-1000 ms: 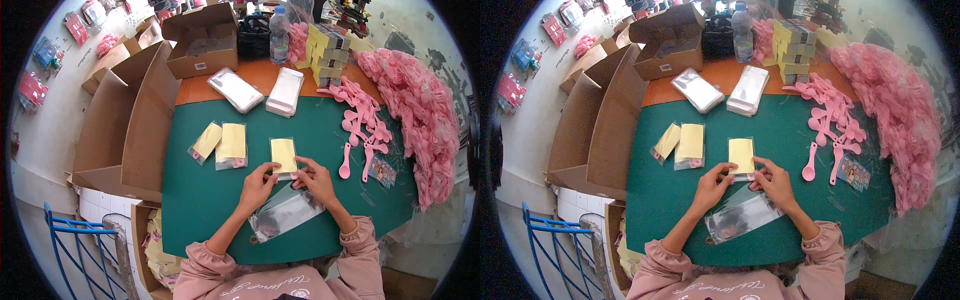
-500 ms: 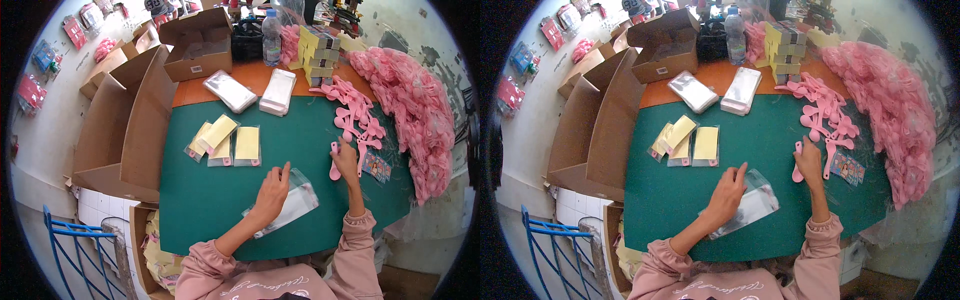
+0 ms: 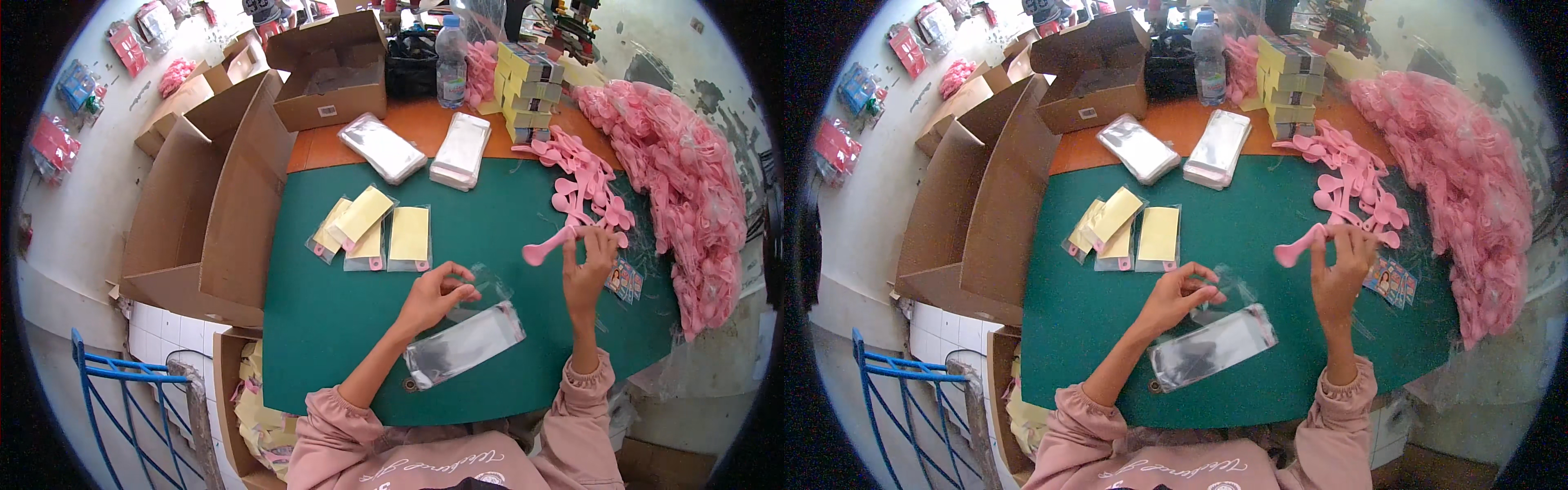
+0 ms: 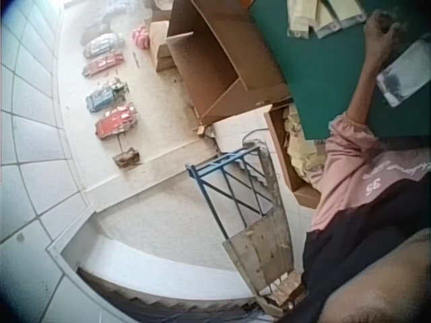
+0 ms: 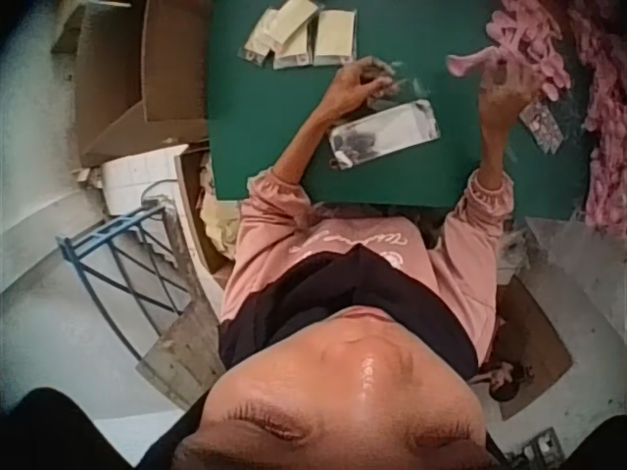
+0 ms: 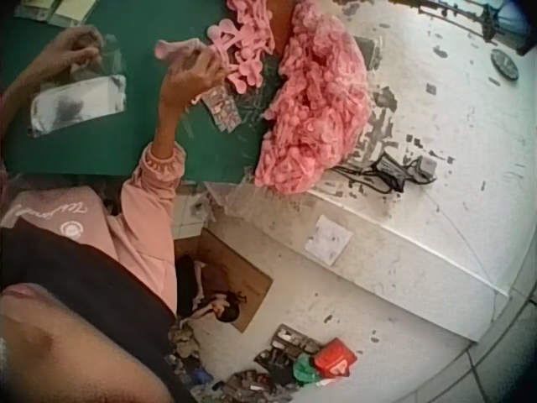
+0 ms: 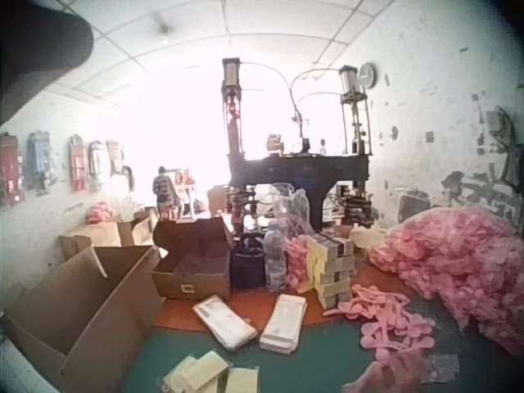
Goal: The person repeatedly places a pink plastic spoon and a small printed card into clear plastic bags, then inserts a yellow paper insert and seals each bag. The finished packages are stacked on the table. The person handles spoons, cards, bags, and inserts one at a time throughout the clip.
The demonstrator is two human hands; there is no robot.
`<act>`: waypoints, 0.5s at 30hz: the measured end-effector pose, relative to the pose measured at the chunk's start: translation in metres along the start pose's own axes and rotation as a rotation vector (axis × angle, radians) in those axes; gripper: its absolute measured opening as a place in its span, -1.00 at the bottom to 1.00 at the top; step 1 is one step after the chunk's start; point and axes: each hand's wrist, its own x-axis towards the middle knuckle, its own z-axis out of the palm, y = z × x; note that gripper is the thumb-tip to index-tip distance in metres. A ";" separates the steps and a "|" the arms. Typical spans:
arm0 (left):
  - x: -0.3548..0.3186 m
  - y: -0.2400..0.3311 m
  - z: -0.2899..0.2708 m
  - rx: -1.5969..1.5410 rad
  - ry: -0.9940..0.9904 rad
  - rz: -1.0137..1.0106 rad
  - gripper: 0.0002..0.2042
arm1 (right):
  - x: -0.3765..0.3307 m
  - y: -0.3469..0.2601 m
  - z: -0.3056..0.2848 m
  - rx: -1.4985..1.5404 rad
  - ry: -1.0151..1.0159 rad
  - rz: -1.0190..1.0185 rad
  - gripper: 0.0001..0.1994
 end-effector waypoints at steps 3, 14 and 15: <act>0.003 -0.007 -0.001 -0.117 -0.037 0.016 -0.81 | -0.012 -0.009 0.006 0.525 -0.096 0.315 -0.85; 0.004 -0.005 -0.002 -0.274 -0.019 -0.011 -0.72 | -0.022 -0.024 0.012 0.654 -0.239 0.423 -0.81; 0.004 -0.007 -0.002 -0.270 -0.017 0.002 -0.73 | -0.021 -0.026 0.011 0.655 -0.239 0.422 -0.81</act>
